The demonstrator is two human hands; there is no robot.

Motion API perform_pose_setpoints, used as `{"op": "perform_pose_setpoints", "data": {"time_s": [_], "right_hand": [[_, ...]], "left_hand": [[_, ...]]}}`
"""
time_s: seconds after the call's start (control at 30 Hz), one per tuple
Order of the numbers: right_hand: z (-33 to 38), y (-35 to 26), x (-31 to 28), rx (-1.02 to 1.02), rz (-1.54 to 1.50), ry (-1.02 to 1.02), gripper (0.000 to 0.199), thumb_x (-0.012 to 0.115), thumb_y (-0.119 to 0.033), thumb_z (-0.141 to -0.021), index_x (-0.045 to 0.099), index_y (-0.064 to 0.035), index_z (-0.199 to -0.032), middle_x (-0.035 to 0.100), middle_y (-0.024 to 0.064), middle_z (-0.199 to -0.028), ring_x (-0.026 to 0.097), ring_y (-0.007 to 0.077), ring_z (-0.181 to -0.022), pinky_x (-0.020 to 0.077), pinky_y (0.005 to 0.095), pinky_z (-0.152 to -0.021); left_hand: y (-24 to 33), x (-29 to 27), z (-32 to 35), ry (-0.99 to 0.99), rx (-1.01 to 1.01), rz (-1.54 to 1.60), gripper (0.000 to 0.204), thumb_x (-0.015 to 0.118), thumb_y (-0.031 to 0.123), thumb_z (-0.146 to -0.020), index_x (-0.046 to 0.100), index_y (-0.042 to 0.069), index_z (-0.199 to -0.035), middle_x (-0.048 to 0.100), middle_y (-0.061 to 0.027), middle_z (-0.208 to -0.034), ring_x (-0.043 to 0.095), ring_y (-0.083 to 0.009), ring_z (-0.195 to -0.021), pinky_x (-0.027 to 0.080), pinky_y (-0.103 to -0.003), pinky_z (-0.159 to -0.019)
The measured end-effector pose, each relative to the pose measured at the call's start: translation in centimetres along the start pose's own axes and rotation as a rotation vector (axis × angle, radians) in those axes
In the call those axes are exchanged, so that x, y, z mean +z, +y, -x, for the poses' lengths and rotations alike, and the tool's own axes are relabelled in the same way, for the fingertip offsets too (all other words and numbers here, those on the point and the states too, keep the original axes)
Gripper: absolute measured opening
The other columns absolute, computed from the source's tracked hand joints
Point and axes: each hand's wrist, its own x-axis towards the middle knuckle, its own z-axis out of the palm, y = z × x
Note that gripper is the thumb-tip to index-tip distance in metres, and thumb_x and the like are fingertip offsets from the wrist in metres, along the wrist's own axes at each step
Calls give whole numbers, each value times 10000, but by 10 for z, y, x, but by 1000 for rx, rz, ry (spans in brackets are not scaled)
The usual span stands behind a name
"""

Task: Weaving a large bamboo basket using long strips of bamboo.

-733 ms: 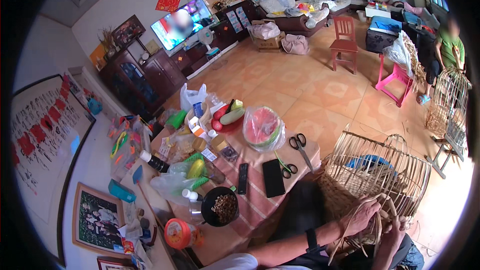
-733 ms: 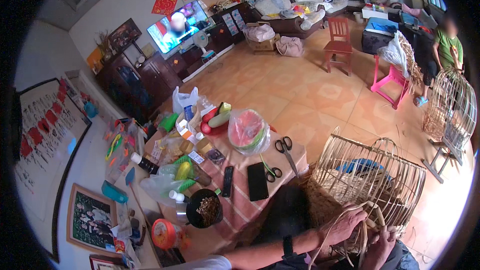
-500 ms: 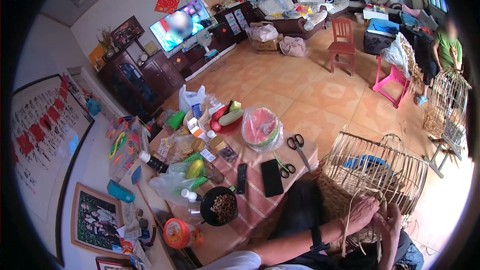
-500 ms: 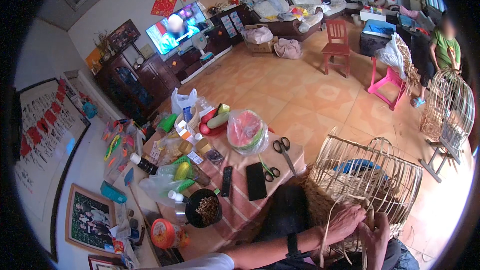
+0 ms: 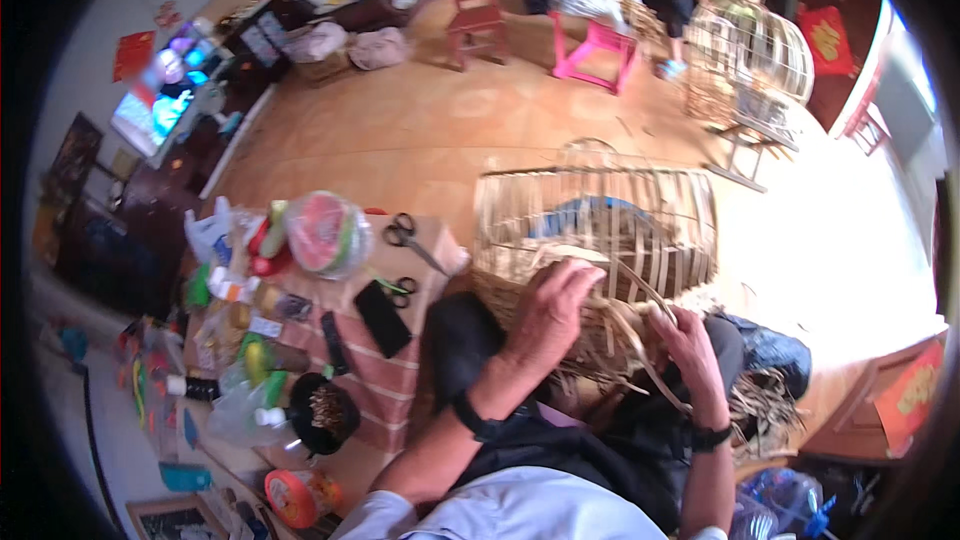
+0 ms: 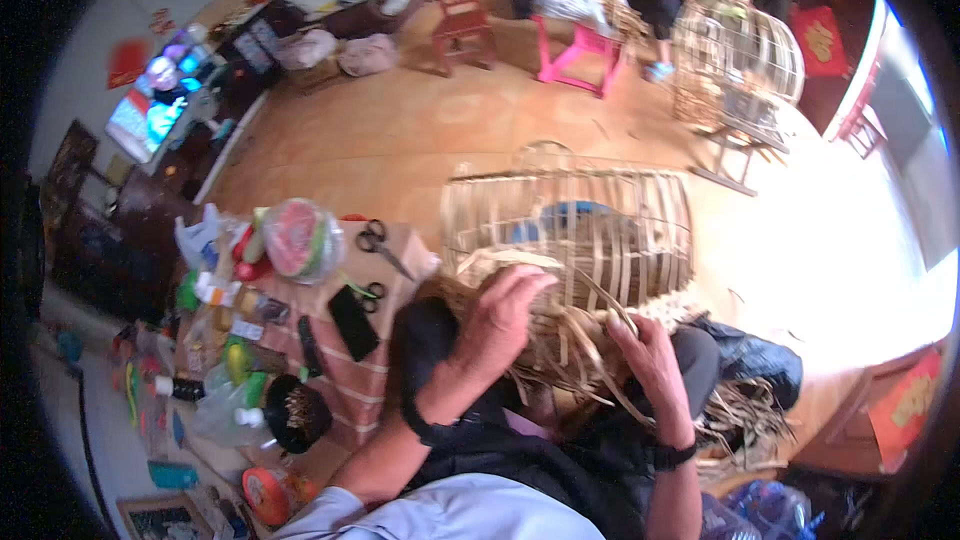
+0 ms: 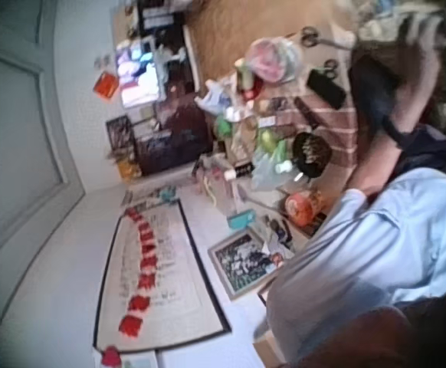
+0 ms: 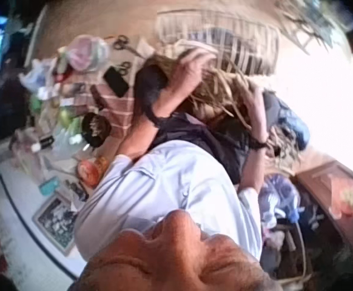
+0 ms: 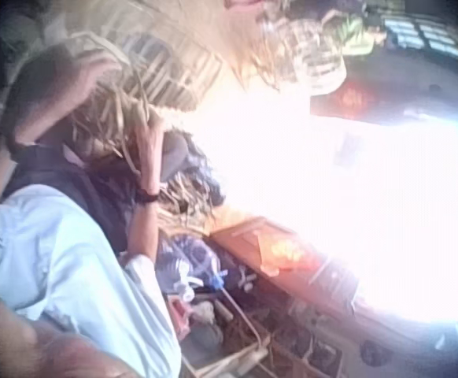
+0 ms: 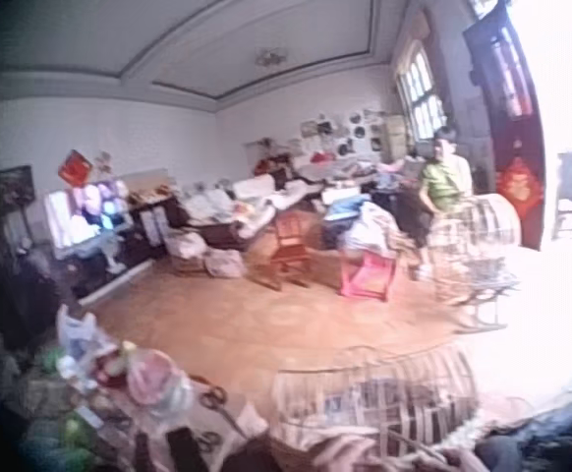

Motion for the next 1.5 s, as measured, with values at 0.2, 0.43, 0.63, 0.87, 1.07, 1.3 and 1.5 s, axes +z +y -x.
{"op": "perform_pose_setpoints", "data": {"time_s": [0.2,0.43,0.63,0.87,1.07,1.3,1.5], "right_hand": [[10,48,-66,-277,-1089,153,217,521,-254,-1077,627,-65,-1063,635,12,-782,461,58,-521,331,216,-478],[53,81,-123,-387,-1378,618,323,546,-248,-1066,580,-14,-1285,681,148,-1175,667,173,-843,574,275,-786],[82,26,-29,-67,-21,114,316,642,-234,-1009,603,26,-1185,696,120,-1029,676,151,-922,525,223,-783],[75,-65,-7,94,-239,-123,236,582,-252,-1057,633,-22,-1050,495,-62,-677,412,29,-537,300,205,-469],[68,-94,-29,17,-440,-94,276,490,-237,-1088,614,8,-1075,473,-21,-616,341,44,-415,251,201,-380],[100,-96,-59,-257,-796,-31,385,435,-218,-1081,491,82,-1315,545,65,-712,381,95,-398,331,227,-351],[97,-40,-111,-569,-1315,297,386,460,-97,-1026,451,50,-1383,602,132,-1147,630,182,-835,540,326,-675]], "left_hand": [[-8,26,3,-359,-72,232,451,439,-117,-897,637,45,-1268,676,-223,-1193,652,-387,-1130,543,-420,-945],[-22,27,6,-367,-126,381,360,480,-27,-963,632,69,-1275,692,-189,-1161,661,-376,-1105,539,-401,-950],[-22,34,8,-363,-58,379,394,535,-45,-923,604,78,-1290,689,-175,-1169,656,-369,-1117,533,-413,-950],[-32,30,3,-468,-89,387,332,556,-4,-939,627,61,-1257,685,-167,-1199,661,-347,-1115,522,-407,-962],[-28,27,1,-493,-72,399,308,604,105,-965,636,88,-1270,696,-152,-1170,660,-342,-1115,510,-398,-976],[-18,35,2,-409,-133,405,266,715,201,-925,688,76,-1158,694,-115,-1007,683,-307,-949,539,-378,-847],[-15,54,12,-147,-104,370,185,728,169,-912,684,50,-1048,664,-100,-892,681,-278,-837,524,-360,-714]]}}
